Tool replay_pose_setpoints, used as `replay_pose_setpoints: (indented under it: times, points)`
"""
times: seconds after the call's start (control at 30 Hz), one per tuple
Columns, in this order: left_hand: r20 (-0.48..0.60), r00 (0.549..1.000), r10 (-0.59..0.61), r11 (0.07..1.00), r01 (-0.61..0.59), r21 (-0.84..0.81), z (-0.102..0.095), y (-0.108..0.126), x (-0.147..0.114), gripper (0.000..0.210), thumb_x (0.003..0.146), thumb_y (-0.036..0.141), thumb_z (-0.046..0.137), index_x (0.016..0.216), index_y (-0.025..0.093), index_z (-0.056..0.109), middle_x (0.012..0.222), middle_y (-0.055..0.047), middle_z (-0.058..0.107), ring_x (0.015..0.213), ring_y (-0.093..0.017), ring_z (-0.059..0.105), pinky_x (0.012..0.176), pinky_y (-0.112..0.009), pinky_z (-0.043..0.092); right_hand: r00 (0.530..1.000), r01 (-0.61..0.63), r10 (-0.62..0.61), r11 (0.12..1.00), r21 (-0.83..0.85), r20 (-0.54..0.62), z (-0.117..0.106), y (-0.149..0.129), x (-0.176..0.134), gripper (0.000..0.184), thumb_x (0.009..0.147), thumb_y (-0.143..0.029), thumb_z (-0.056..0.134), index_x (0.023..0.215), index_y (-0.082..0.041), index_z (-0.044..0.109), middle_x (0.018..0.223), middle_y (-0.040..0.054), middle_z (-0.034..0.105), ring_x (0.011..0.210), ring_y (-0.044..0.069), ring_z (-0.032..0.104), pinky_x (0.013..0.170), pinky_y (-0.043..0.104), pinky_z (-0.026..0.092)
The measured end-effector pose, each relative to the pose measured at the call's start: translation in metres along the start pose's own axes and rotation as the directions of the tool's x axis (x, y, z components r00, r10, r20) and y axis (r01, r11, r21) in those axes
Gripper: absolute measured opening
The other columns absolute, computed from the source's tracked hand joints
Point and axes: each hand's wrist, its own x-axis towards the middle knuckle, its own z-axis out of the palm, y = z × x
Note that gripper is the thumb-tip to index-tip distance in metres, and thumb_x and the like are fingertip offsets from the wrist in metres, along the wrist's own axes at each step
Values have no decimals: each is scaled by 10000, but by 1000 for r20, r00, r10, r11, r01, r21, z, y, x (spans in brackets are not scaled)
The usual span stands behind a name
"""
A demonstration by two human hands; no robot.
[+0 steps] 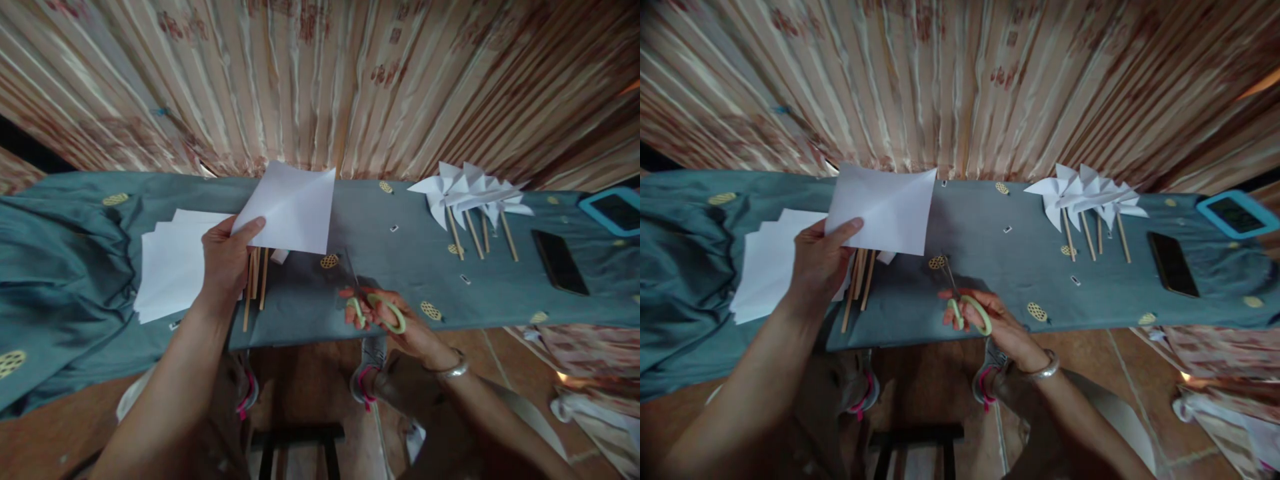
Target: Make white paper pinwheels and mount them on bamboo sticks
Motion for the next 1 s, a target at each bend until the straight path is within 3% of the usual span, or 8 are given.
replay_pose_setpoints:
  times: [0.13, 0.47, 0.8, 1.0]
  points:
    - [18, 1000, -9, 1000, 9, 6, 4, -3, -4, 176, 546, 208, 817, 692, 167, 729, 645, 17, 699, 563, -112, 613, 576, -232, 532, 999, 30, -25, 994, -108, 41, 5, 0, 3, 528, 825, -564, 606, 1190, -182, 623, 914, 73, 659, 765, 167, 568, 699, 307, 491]
    - [33, 998, -44, 998, 43, 51, 7, -6, -8, 192, 534, 203, 823, 701, 148, 747, 621, 8, 698, 501, -105, 585, 494, -217, 489, 998, 53, -49, 984, -168, 27, 7, -2, 12, 573, 802, -586, 618, 1166, -143, 621, 840, 53, 629, 697, 137, 524, 646, 289, 465]
    - [31, 999, -30, 994, 26, 109, 8, -8, -8, 165, 521, 229, 831, 651, 211, 732, 580, 32, 685, 478, -121, 577, 458, -236, 495, 999, 43, -40, 989, -141, 20, 6, 1, 14, 559, 793, -579, 638, 1147, -146, 638, 824, 46, 628, 686, 120, 511, 594, 250, 425]
    - [66, 998, -12, 997, 7, 72, 8, -9, -10, 159, 546, 252, 826, 679, 209, 751, 619, 17, 712, 503, -124, 597, 507, -251, 516, 999, 41, -39, 989, -140, 17, 5, 3, 14, 516, 826, -534, 626, 1173, -153, 628, 839, 50, 628, 692, 128, 513, 591, 260, 420]
